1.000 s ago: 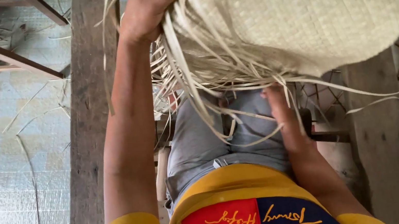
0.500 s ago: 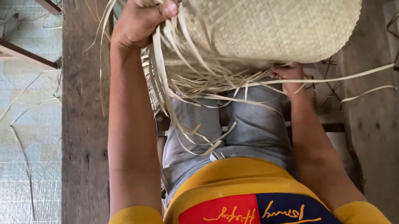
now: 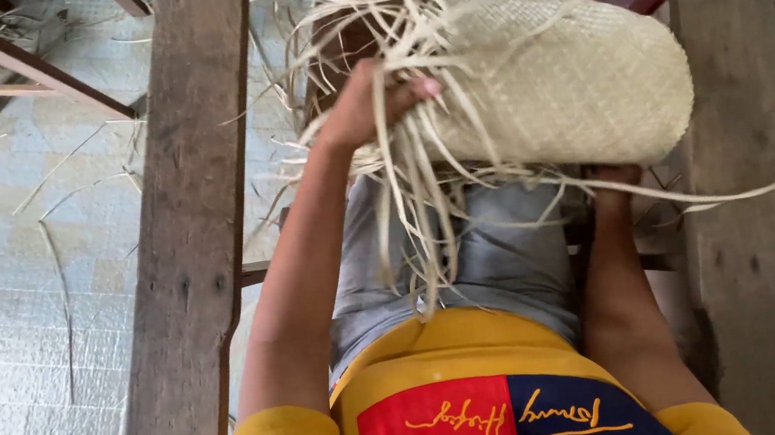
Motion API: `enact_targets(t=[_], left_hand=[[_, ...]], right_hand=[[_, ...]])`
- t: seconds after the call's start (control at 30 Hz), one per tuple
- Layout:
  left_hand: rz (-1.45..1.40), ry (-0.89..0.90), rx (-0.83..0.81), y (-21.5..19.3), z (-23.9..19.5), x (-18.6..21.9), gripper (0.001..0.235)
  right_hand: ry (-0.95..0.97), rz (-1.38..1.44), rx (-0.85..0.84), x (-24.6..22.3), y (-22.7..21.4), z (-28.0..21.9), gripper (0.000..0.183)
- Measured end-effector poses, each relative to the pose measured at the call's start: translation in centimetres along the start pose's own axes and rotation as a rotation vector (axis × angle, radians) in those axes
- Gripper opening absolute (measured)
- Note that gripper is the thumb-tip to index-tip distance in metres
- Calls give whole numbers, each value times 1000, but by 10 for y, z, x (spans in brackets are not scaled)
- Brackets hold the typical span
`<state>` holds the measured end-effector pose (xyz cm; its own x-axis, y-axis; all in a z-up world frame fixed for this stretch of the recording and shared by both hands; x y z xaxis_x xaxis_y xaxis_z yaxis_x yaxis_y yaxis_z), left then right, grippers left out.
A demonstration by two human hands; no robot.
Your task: Weaving a mat using dried plant fibers on a wooden frame.
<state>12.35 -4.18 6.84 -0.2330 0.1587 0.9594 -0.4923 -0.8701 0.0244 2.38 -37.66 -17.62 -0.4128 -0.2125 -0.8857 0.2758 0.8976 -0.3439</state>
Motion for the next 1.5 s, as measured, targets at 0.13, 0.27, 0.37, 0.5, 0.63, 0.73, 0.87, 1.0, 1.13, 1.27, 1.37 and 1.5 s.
enact_targets(t=[0.13,0.27,0.37,0.5,0.63,0.73,0.87,1.0,1.13,1.27,1.37,1.5], left_hand=[[2,159,-117,1,0,10,13],[13,121,68,-47,-9,20,12],[6,-16,94,-55,-11,14,5],[57,-41,114,-33,-25,-14,13],[13,-89,212,-33,-29,-49,13],[-28,-65,263,-31,-25,-61,13],[-24,-3,276,-28,-25,-52,14],[115,10,176,-15,-32,-26,17],[149,47,141,-25,-27,-27,12],[229,148,156,-29,-16,5,7],[64,-86,160,-36,-8,14,13],[-320,-224,378,-57,-20,3,16]], right_hand=[[51,-130,-18,-1,4,-3,18],[118,-255,6,12,-13,-7,20],[162,-352,14,19,-21,-6,21],[208,-478,23,25,-25,3,23],[267,-611,46,34,-40,9,26],[221,-540,55,32,-36,12,22],[75,-341,69,8,-26,16,17],[-40,-190,70,-11,-20,13,19],[-179,48,89,-29,-1,-8,24],[-345,276,125,-54,-4,-26,31],[-262,320,193,-48,-2,-26,44],[-227,193,194,-32,-2,-18,39]])
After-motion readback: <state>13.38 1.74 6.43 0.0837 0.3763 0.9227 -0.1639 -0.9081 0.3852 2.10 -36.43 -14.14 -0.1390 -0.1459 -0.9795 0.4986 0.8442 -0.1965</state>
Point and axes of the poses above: each hand's wrist, its own z-axis towards the middle knuckle, its own y-axis out of the palm, x = y × z, the point moved 7 cm from there along z, towards the middle knuckle, and after that the axes turned 8 degrees about -z, right-handed, at the moved point
